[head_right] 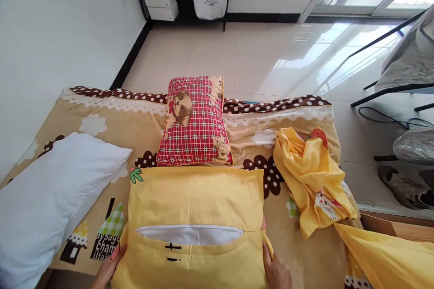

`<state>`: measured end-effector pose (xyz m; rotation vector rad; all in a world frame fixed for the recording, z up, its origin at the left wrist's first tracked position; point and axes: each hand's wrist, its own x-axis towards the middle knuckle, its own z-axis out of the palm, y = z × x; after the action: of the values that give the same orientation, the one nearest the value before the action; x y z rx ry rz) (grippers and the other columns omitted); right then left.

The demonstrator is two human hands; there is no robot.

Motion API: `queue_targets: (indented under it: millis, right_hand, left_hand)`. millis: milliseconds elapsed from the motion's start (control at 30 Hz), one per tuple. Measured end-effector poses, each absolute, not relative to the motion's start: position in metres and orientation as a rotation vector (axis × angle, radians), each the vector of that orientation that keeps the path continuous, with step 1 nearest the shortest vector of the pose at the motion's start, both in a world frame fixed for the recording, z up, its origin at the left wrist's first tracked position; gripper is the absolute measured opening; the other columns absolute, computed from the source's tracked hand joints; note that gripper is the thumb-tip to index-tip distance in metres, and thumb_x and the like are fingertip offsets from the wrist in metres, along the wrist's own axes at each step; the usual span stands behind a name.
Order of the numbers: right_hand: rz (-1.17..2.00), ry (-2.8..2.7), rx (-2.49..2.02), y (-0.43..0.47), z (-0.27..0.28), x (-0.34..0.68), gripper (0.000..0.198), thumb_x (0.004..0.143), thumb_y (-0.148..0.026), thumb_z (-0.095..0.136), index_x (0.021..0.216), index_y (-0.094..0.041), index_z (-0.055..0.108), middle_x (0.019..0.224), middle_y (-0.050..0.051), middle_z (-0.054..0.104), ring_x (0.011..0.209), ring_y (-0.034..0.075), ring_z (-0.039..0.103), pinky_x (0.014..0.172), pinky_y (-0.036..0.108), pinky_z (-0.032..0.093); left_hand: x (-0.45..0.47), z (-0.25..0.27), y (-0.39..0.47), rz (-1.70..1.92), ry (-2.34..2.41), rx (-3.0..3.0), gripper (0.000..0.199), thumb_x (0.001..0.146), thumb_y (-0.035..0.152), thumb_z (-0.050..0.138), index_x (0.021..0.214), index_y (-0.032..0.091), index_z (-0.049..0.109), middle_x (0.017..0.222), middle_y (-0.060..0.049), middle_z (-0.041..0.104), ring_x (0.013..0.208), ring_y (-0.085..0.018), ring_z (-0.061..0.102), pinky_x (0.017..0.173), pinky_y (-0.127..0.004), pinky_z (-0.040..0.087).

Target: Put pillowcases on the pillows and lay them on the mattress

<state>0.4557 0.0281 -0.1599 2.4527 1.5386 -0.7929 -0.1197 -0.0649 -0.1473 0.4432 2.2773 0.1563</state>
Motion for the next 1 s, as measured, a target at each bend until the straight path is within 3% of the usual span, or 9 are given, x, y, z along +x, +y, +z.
queue_targets:
  millis: [133,233,333,433,533,633,733,867,1000]
  right_hand:
    - [-0.802,1.431,2.433,0.015,-0.157,0.462,0.05,0.084,-0.054,0.031,0.094,-0.029,0.073,0.062,0.008,0.067,0.053,0.03,0.066,0.059,0.046,0.052]
    - [-0.738,1.271,2.486,0.014,-0.161,0.469,0.055,0.087,-0.053,0.022,0.082,-0.026,0.071,0.058,0.009,0.064,0.058,0.032,0.067,0.059,0.046,0.052]
    - [-0.416,1.459,2.606,0.017,-0.161,0.459,0.061,0.089,-0.049,0.019,0.097,-0.017,0.07,0.087,0.018,0.071,0.085,0.036,0.069,0.073,0.05,0.052]
    - [-0.333,1.888,2.598,0.012,-0.151,0.411,0.068,0.092,-0.053,0.022,0.13,-0.007,0.054,0.128,0.023,0.061,0.114,0.036,0.06,0.09,0.051,0.047]
    - [-0.524,2.388,2.245,0.0,-0.136,0.334,0.059,0.098,-0.04,0.029,0.152,-0.018,0.027,0.149,0.013,0.045,0.134,0.028,0.046,0.103,0.045,0.039]
    - [-0.677,2.762,1.74,-0.008,-0.128,0.271,0.06,0.099,-0.029,0.034,0.156,-0.028,0.014,0.153,0.003,0.04,0.138,0.021,0.041,0.109,0.037,0.033]
    - [-0.727,2.858,1.499,-0.006,-0.132,0.258,0.059,0.1,-0.031,0.037,0.155,-0.029,0.015,0.152,0.0,0.039,0.138,0.019,0.042,0.111,0.034,0.031]
    - [-0.759,2.725,1.543,-0.003,-0.15,0.301,0.055,0.1,-0.037,0.038,0.152,-0.029,0.025,0.15,-0.001,0.042,0.135,0.019,0.045,0.112,0.035,0.033]
    - [-0.794,2.481,1.719,-0.013,-0.157,0.337,0.05,0.096,-0.04,0.04,0.146,-0.03,0.042,0.147,0.0,0.044,0.132,0.024,0.049,0.106,0.044,0.043]
  left_hand:
    - [-0.131,-0.133,-0.064,0.032,2.337,0.335,0.053,0.079,0.063,0.042,0.088,0.02,0.071,0.071,-0.009,0.073,0.089,-0.036,0.071,0.076,-0.044,0.058]
    - [-0.132,-0.135,-0.07,0.022,2.411,0.435,0.051,0.082,0.056,0.037,0.092,0.018,0.07,0.08,-0.012,0.074,0.088,-0.036,0.071,0.076,-0.044,0.058]
    - [-0.115,-0.134,-0.07,0.223,2.645,0.897,0.052,0.087,0.045,0.033,0.115,0.013,0.064,0.108,-0.018,0.07,0.106,-0.034,0.066,0.086,-0.044,0.055]
    - [-0.067,-0.122,-0.056,0.457,2.537,1.584,0.057,0.092,0.039,0.039,0.145,0.017,0.039,0.134,-0.016,0.058,0.126,-0.029,0.054,0.1,-0.043,0.047]
    - [0.004,-0.104,-0.035,0.332,2.206,2.024,0.064,0.095,0.028,0.042,0.154,0.025,0.019,0.151,-0.008,0.044,0.14,-0.023,0.039,0.113,-0.041,0.034]
    - [0.059,-0.094,-0.02,0.183,1.901,2.301,0.063,0.095,0.022,0.041,0.154,0.023,0.02,0.153,-0.006,0.041,0.142,-0.02,0.036,0.115,-0.037,0.027]
    - [0.069,-0.097,-0.02,0.11,1.681,2.439,0.062,0.095,0.023,0.041,0.154,0.023,0.022,0.151,-0.003,0.043,0.139,-0.017,0.04,0.115,-0.031,0.025]
    - [0.032,-0.11,-0.039,-0.037,1.693,2.365,0.061,0.095,0.025,0.04,0.153,0.025,0.021,0.149,-0.002,0.045,0.133,-0.015,0.048,0.111,-0.03,0.031]
    - [0.01,-0.109,-0.057,-0.261,1.769,2.123,0.057,0.091,0.021,0.038,0.148,0.032,0.035,0.148,-0.002,0.048,0.13,-0.022,0.051,0.105,-0.045,0.041]
